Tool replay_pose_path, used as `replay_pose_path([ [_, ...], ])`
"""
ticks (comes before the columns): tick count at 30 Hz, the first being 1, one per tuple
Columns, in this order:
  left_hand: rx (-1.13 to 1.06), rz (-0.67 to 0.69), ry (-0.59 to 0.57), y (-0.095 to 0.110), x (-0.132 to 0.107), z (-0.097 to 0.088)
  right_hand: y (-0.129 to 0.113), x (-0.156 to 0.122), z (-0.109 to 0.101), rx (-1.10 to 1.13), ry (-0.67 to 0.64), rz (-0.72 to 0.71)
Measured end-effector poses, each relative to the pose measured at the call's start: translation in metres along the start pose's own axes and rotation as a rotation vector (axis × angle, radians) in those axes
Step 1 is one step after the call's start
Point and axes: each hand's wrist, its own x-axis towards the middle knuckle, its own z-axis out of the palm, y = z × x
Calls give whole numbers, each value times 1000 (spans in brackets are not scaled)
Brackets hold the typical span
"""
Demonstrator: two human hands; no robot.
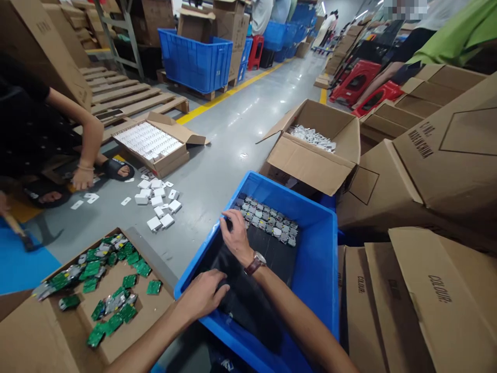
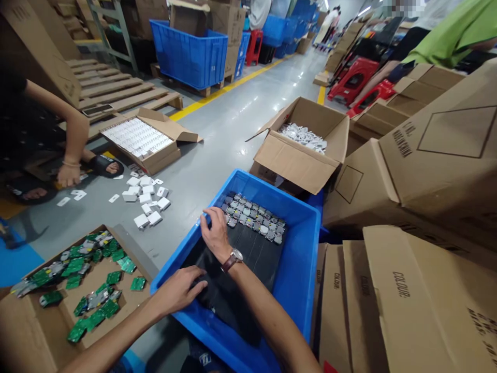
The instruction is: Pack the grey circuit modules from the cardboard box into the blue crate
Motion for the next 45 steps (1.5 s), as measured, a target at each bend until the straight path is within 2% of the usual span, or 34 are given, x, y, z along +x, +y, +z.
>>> replay_pose_path([
  [3,1,62,59,1,0,0,-33,24,21,-51,-227,-35],
  [6,-33,209,167,6,-2,2,-53,32,45,-229,-462,57],
  [9,-125,348,369,5,-5,0,-61,29,58,-447,-568,99],
  [11,-173,373,515,-3,-14,-7,-64,27,58,-532,-618,114],
  [13,-177,298,612,-21,-35,-17,-67,26,55,-613,-672,113],
  [14,-163,211,647,-34,-49,-23,-69,26,52,-647,-690,101],
  [17,-97,-204,714,-85,-109,-31,-73,26,49,-698,-704,71],
  [19,-32,-508,680,-122,-154,-24,-73,25,51,-710,-711,73],
  [22,72,-874,515,-164,-208,-1,-72,24,53,-716,-716,59],
  [23,87,-946,453,-174,-218,7,-72,24,53,-718,-711,54],
  [25,93,-1030,343,-186,-223,18,-73,24,53,-723,-710,52],
  [29,103,-1074,186,-198,-192,16,-77,25,52,-744,-746,77],
  [33,131,-1072,150,-200,-165,9,-79,25,53,-765,-738,77],
  [35,137,-1069,151,-198,-167,11,-77,25,53,-757,-727,67],
  [41,148,-1053,145,-178,-198,28,-74,25,53,-734,-723,76],
  [45,128,-1010,142,-172,-199,35,-74,25,53,-715,-712,93],
])
